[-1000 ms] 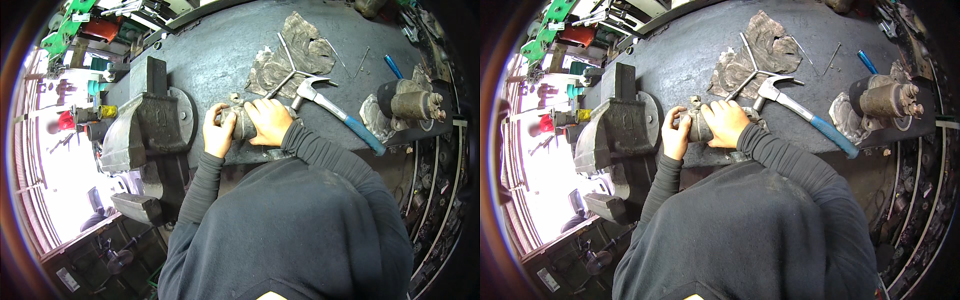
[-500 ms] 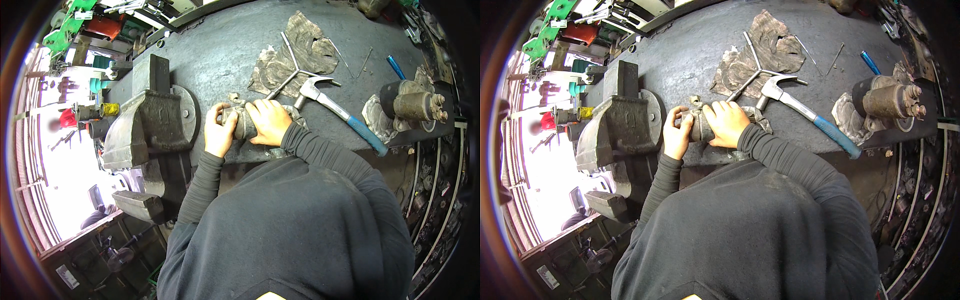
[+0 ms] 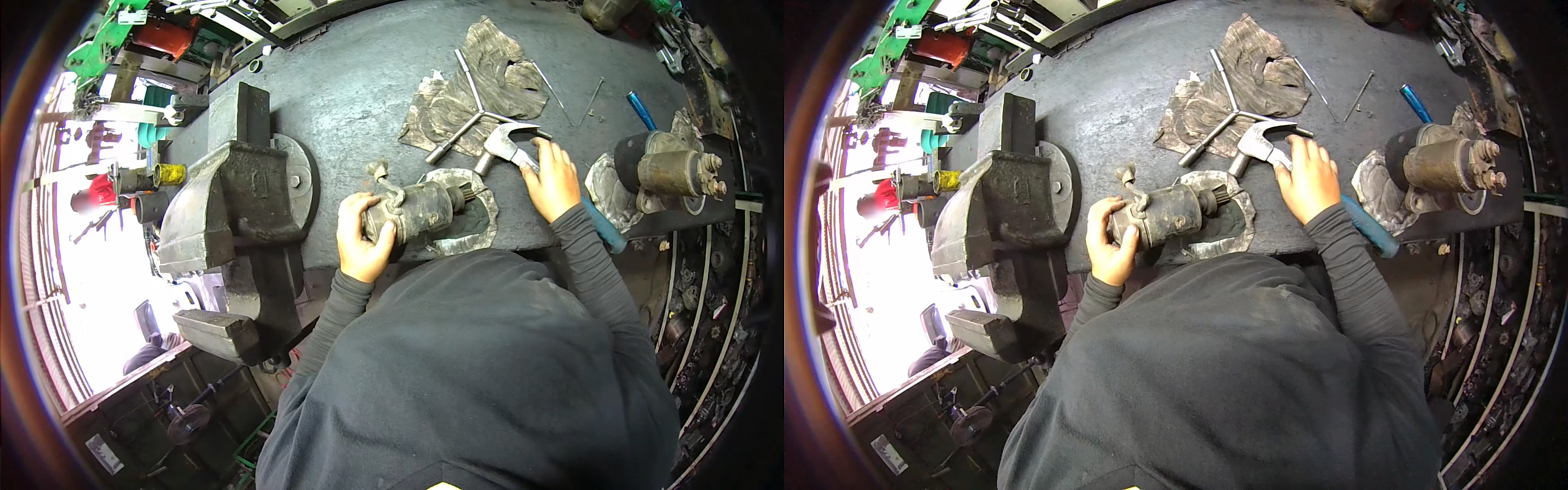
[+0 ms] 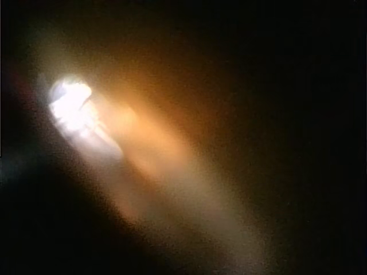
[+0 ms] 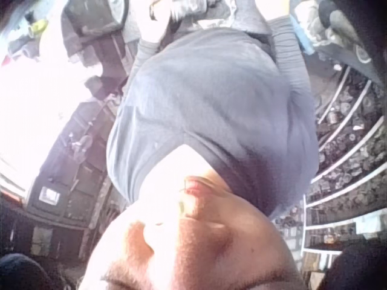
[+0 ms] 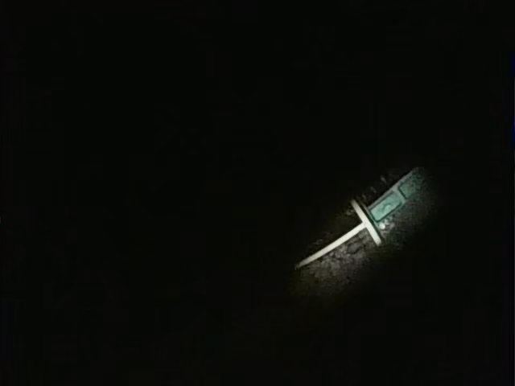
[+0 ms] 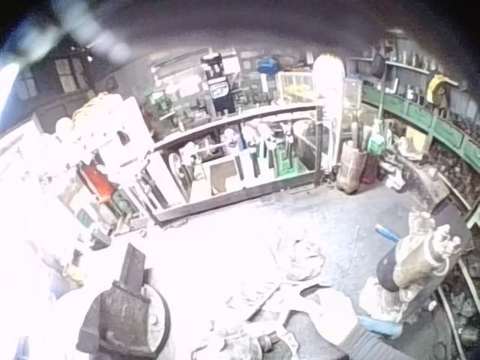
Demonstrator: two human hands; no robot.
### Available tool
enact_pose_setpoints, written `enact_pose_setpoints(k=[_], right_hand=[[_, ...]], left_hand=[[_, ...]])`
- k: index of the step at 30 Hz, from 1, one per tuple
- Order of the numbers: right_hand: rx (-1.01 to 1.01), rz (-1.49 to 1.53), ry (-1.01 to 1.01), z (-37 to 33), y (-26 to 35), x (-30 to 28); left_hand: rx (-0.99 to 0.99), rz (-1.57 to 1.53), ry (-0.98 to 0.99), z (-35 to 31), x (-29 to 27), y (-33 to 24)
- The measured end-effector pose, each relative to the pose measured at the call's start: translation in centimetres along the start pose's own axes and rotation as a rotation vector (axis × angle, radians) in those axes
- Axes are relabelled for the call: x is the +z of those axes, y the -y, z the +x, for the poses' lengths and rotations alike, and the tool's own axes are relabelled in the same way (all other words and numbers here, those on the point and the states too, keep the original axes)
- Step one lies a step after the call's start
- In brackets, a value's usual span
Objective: The person disassembles a cylindrical mechanical component on a workbench using a hammer and a T-handle wrench. They remove internal parts, separate the housing, and place the pieces on the table.
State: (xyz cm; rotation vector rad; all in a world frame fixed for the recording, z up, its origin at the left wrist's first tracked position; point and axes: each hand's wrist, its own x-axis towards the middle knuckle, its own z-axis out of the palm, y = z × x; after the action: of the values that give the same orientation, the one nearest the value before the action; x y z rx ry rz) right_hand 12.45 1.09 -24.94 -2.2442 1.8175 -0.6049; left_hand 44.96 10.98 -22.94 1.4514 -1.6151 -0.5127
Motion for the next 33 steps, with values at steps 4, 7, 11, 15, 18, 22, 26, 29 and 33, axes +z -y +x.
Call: enact_pose_setpoints(k=[4,7,11,15,18,22,26,29,33], right_hand=[[0.031,0.073,0.322,2.2,-1.4,1.2],[0.052,0.211,0.441,2.6,-1.4,0.3],[0.221,0.630,0.490,1.0,-0.3,-1.3],[0.022,0.793,0.143,-1.1,4.8,-4.3],[-0.134,0.726,0.035,-2.0,7.4,-4.5],[-0.174,0.700,-0.065,-2.7,8.7,-5.6],[-0.086,0.675,-0.136,-4.4,8.6,-4.7],[-0.039,0.655,0.054,-4.9,7.8,-2.6],[-0.082,0.675,-0.153,-4.2,8.1,-4.1]], left_hand=[[0.070,0.029,0.022,0.0,-0.2,-0.6],[0.085,0.042,0.032,0.6,-0.4,-1.1],[0.075,0.061,0.029,1.3,-0.2,-1.8],[0.024,0.037,0.011,1.8,0.2,-2.4],[-0.011,0.030,0.008,2.0,0.4,-3.0],[0.029,0.100,0.017,2.9,0.6,-4.4],[-0.005,0.106,0.037,3.8,0.7,-5.4],[-0.047,0.111,0.037,4.1,0.6,-5.3],[-0.229,-0.030,0.009,3.6,0.5,-3.1]])
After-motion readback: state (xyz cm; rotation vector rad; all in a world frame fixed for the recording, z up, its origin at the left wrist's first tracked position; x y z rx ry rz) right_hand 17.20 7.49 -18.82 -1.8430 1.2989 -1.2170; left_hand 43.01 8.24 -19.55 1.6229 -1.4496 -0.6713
